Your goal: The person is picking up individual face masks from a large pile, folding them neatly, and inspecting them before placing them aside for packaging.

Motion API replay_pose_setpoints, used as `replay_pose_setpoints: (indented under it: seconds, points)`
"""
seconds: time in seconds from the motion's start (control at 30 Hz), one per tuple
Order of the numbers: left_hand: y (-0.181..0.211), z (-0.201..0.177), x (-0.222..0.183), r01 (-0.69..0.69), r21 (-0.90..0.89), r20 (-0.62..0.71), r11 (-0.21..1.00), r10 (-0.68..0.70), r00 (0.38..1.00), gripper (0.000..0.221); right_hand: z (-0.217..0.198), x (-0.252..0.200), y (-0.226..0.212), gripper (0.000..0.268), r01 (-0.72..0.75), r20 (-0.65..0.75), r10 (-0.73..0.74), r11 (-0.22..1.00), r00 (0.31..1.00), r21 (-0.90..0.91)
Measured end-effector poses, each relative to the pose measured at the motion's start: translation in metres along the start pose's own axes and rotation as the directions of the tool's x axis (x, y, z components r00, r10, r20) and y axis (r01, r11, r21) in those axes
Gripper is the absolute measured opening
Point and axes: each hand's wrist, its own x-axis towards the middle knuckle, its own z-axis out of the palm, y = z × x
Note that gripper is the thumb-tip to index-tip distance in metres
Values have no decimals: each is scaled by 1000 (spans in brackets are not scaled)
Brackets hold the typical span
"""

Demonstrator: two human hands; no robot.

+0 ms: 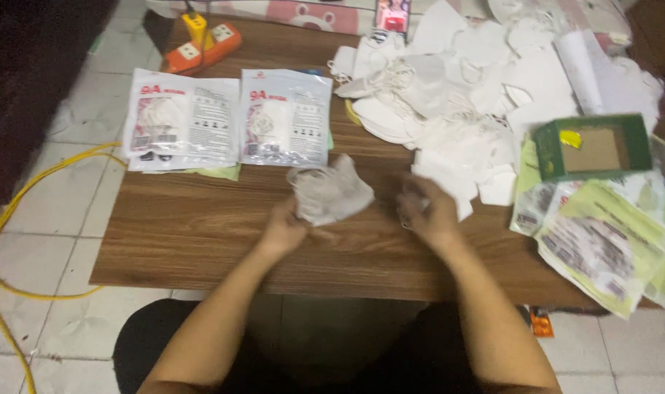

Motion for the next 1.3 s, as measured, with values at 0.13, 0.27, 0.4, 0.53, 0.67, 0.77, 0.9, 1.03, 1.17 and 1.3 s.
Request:
replay_pose_setpoints:
  seconds: [0.13,0.27,0.4,0.53,0.67,0.77,0.9,1.03,1.17,1.3]
  points:
    - [42,-25,-5,144,-54,-112,988,-149,982,24,-70,-6,74,36,-56,-87,35,965,996,-257]
    - [79,-39,0,139,-516,-218,845,-286,933,27,-131,-33,160,47,-312,-179,259,706,949,-635]
    - [100,-44,-2,112,-728,-150,676,-317,936,21,-160,-60,199,67,-491,-189,566,445,802,-749]
    - [89,-45,-1,85,-774,-45,627,-188,981,42,-168,-70,133,46,-582,-172,706,393,687,-712]
    - [94,-44,1,65,-788,-50,613,-168,985,42,-172,-78,146,64,-570,-192,732,310,654,-761]
    - [96,-48,2,37,-795,-76,605,-160,984,41,-176,-79,156,54,-595,-245,693,321,678,-737]
    - [96,-57,1,16,-808,-92,589,-154,984,40,-178,-91,194,25,-567,-365,467,429,805,-703]
    - [103,-64,-4,-16,-824,-120,567,-146,982,42,-180,-86,188,32,-565,-418,402,388,815,-728]
    - [109,-76,-10,-68,-826,-169,559,-131,977,49,-167,-70,142,37,-575,-510,295,580,808,-577]
    - [116,-90,-16,-102,-824,-227,558,-159,961,49,-113,-35,87,27,-120,-407,-48,918,912,-378]
